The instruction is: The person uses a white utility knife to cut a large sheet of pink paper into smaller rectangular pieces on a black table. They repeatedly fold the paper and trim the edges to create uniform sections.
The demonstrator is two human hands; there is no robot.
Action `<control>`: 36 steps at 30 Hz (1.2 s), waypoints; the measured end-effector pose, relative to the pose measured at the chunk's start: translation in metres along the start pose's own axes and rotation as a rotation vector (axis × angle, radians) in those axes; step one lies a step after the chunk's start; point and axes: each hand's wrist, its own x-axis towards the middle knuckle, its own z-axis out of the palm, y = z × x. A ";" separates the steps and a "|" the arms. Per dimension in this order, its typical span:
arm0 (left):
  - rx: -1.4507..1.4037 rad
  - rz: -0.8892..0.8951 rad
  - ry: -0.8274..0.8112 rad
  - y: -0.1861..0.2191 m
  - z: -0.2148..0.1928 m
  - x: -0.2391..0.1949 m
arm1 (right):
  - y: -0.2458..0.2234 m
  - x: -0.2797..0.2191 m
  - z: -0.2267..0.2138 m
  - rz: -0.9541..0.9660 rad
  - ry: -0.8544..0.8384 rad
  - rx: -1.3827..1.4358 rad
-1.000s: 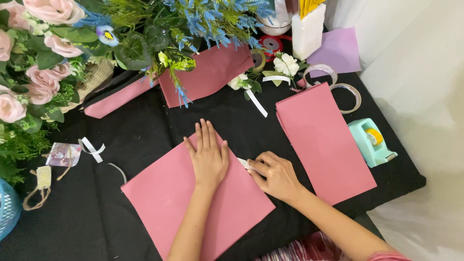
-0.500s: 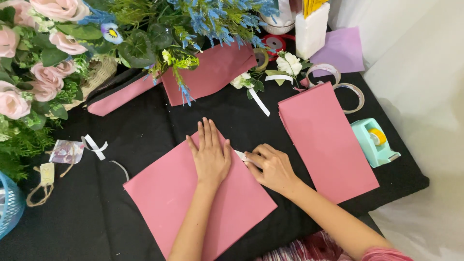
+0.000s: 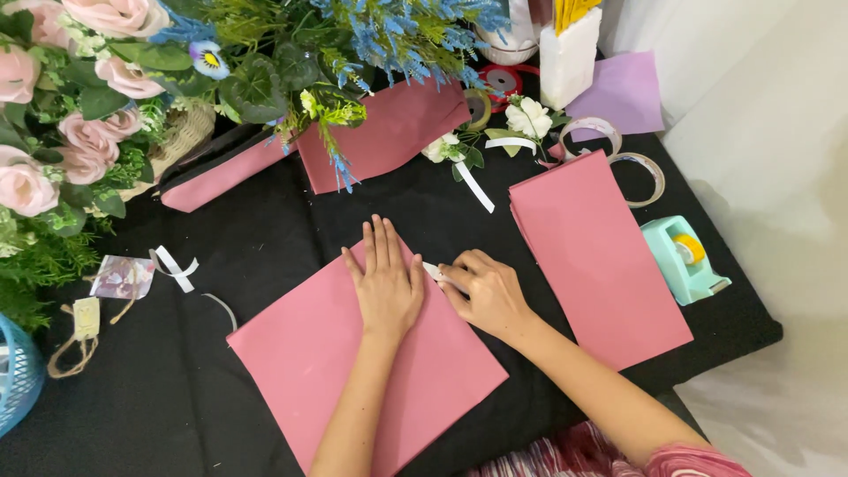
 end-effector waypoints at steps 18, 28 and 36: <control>0.011 0.004 0.040 0.002 -0.002 0.000 | -0.001 0.024 0.011 0.059 0.024 -0.006; 0.000 -0.001 0.042 0.001 0.000 0.002 | 0.005 0.036 0.020 0.095 -0.005 -0.007; -0.003 -0.008 -0.005 0.002 -0.004 0.000 | 0.007 0.047 0.028 0.102 0.003 -0.018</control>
